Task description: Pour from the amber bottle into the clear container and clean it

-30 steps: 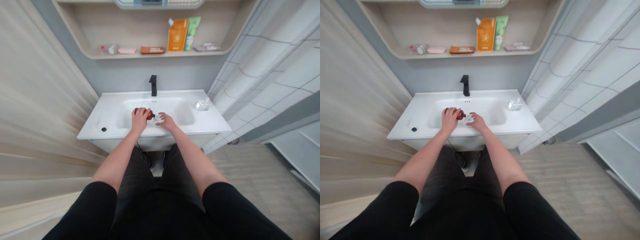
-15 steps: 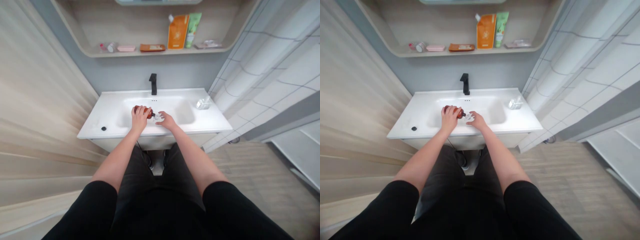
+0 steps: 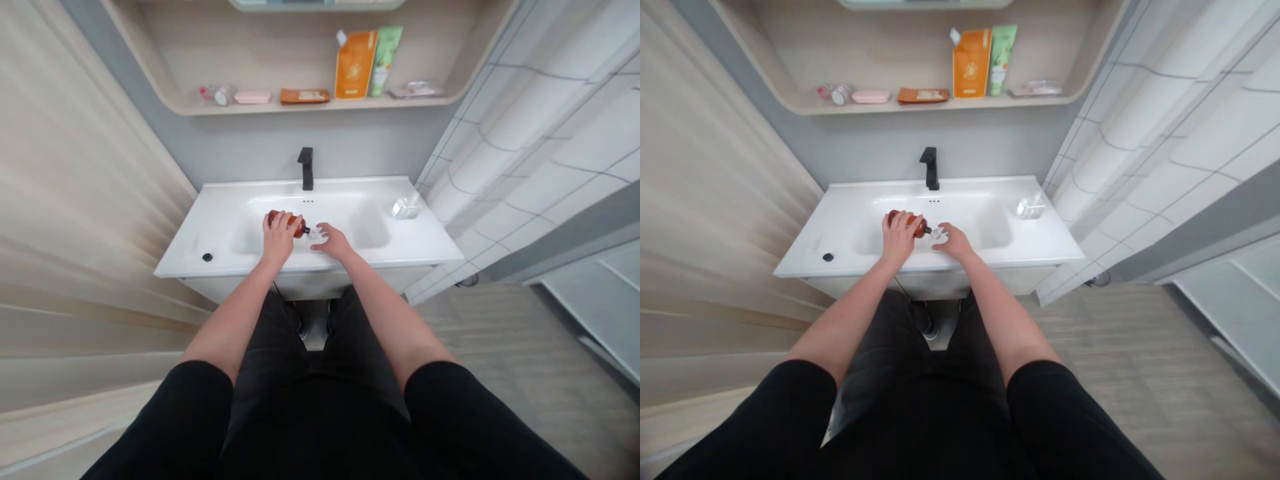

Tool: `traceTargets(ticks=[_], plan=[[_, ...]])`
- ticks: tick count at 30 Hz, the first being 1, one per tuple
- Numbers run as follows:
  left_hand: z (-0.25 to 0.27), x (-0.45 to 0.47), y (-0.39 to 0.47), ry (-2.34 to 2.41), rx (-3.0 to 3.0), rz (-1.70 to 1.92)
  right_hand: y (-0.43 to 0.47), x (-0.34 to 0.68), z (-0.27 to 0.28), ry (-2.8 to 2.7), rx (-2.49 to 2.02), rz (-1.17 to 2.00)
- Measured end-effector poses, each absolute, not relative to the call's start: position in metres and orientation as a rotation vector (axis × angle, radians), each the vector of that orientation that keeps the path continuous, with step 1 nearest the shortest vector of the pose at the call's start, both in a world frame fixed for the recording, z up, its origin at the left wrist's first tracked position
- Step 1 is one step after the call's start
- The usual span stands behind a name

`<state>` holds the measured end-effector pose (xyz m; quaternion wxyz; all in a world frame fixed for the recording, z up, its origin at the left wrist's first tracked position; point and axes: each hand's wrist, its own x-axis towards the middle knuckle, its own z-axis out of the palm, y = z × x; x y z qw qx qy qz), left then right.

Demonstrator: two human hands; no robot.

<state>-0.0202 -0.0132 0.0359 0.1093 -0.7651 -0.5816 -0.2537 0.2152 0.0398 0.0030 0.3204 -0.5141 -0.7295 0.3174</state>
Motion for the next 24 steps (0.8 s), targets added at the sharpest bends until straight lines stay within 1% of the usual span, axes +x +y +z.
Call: traceTargets(ticks=[24], plan=[[0.0449,-0.0167,-0.0166,-1.758,-2.264,-0.731,0.0354,0.2141,0.0106,-1.921,-1.365,0.816]])
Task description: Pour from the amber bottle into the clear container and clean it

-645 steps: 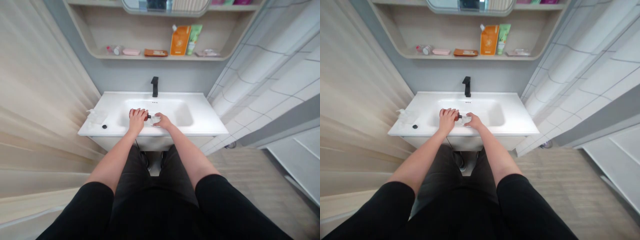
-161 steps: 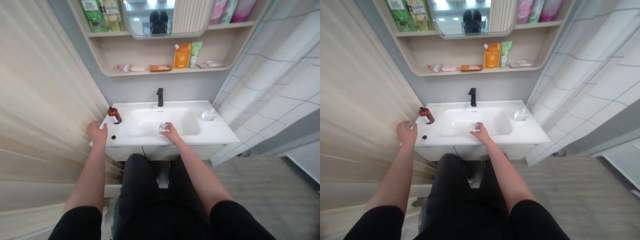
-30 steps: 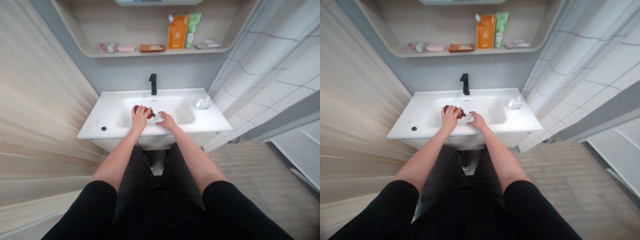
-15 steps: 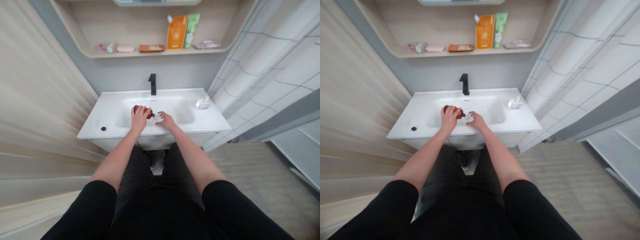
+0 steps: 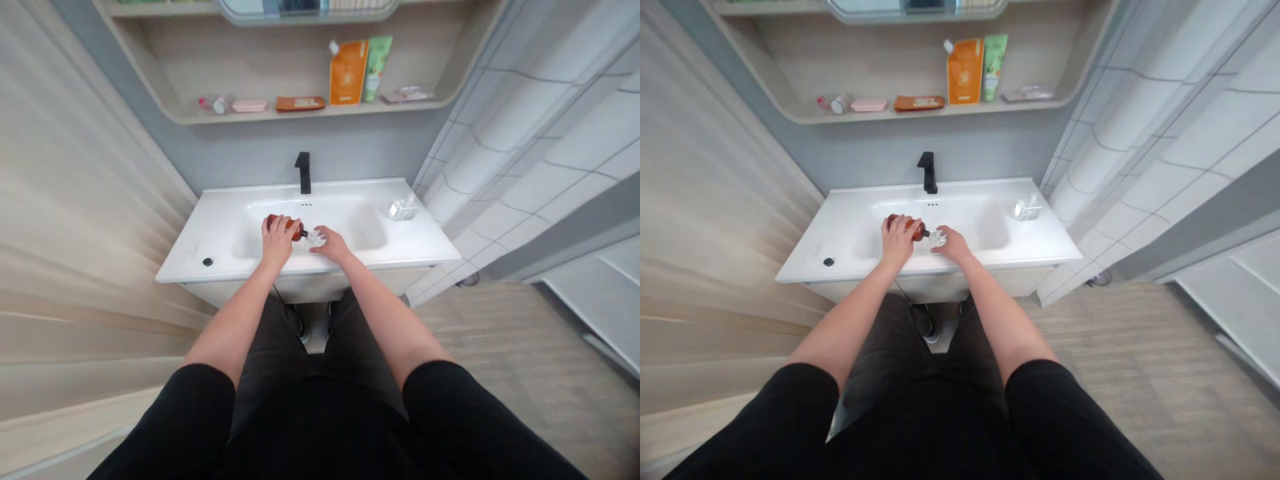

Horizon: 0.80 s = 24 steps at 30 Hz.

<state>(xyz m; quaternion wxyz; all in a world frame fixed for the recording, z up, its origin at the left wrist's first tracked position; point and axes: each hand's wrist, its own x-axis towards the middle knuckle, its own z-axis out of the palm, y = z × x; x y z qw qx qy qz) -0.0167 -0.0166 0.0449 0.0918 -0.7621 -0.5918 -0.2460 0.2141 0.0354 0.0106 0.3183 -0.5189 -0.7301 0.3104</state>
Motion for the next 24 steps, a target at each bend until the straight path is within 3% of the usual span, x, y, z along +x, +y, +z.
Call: traceTargets(ticks=[24], plan=[[0.0438,-0.0159,-0.0178,-1.746,-2.264,-0.757,0.0379,0.2151,0.005,-1.934,-1.348,0.789]])
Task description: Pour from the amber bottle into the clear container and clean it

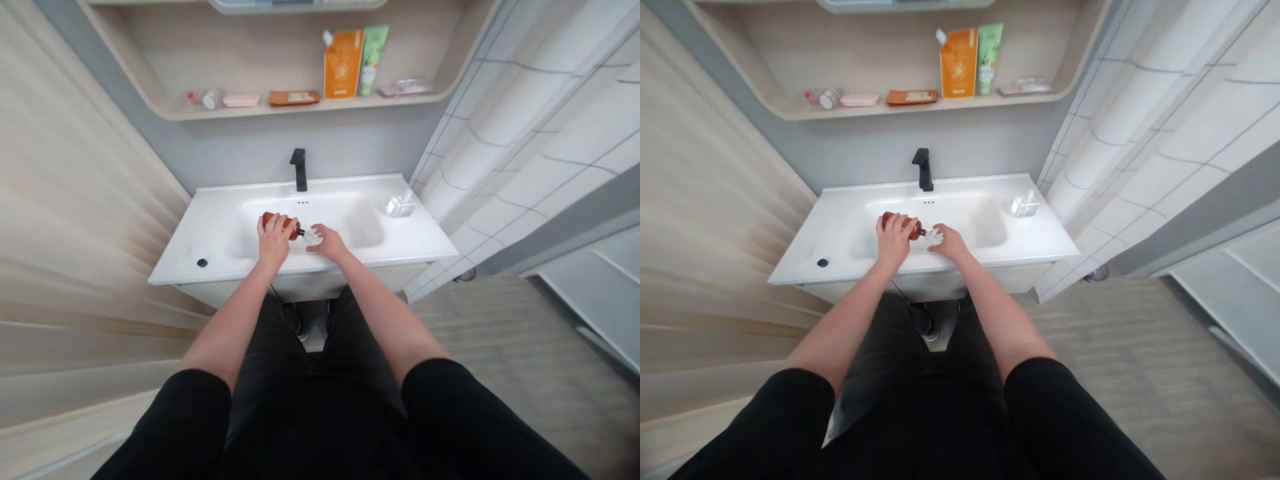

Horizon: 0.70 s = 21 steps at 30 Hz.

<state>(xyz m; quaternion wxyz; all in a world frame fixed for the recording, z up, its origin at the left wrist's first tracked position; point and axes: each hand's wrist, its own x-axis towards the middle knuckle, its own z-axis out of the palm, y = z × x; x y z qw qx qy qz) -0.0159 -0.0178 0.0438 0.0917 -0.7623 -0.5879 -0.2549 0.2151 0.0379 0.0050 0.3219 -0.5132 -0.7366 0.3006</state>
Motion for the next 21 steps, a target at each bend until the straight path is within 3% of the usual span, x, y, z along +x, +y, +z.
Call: traceTargets(ticks=[21], plan=[[0.0448,-0.0146,-0.0182,-1.746,-2.284,-0.754,0.0373,0.216,0.007,-1.939,-1.356,0.784]])
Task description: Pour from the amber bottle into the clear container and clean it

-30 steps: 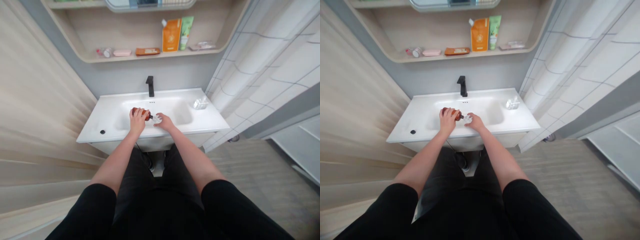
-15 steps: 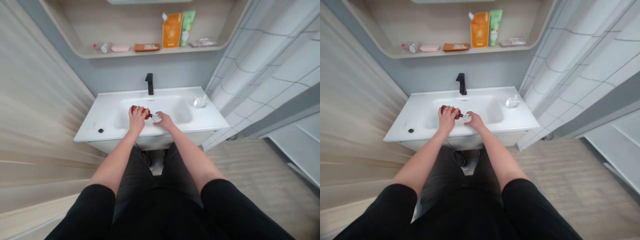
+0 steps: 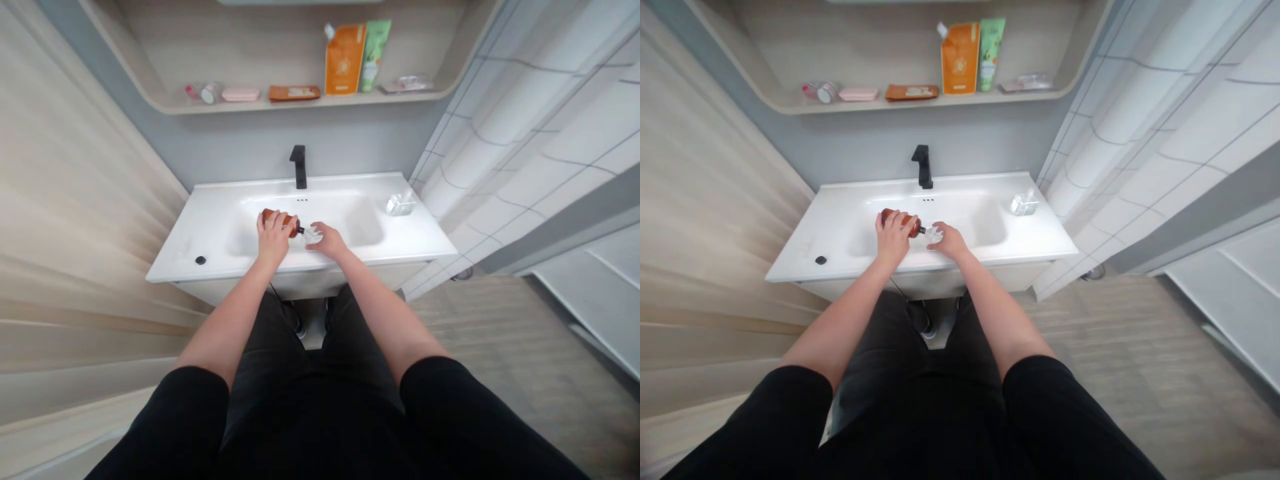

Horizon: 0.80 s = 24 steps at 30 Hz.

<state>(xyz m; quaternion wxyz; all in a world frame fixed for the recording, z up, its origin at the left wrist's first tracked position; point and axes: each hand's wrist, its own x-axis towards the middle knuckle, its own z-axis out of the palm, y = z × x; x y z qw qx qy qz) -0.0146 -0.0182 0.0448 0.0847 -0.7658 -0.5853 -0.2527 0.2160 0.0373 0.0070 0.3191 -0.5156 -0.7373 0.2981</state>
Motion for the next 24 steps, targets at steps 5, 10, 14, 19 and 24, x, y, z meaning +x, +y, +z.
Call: traceTargets(ticks=[5,10,14,19,24], plan=[[0.043,-0.0151,-0.017,-1.723,-2.26,-0.754,0.0366,0.2166,0.0084,-1.942,-1.348,0.796],[0.0415,-0.0163,-0.0162,-1.716,-2.271,-0.76,0.0373,0.2167,0.0066,-1.946,-1.346,0.783],[0.0411,-0.0169,-0.0163,-1.704,-2.278,-0.783,0.0383,0.2169,0.0048,-1.959,-1.336,0.756],[0.0393,-0.0179,-0.0149,-1.669,-2.272,-0.782,0.039,0.2168,0.0029,-1.955,-1.334,0.761],[0.0368,-0.0192,-0.0131,-1.645,-2.264,-0.782,0.0387,0.2169,0.0029,-1.952,-1.327,0.76]])
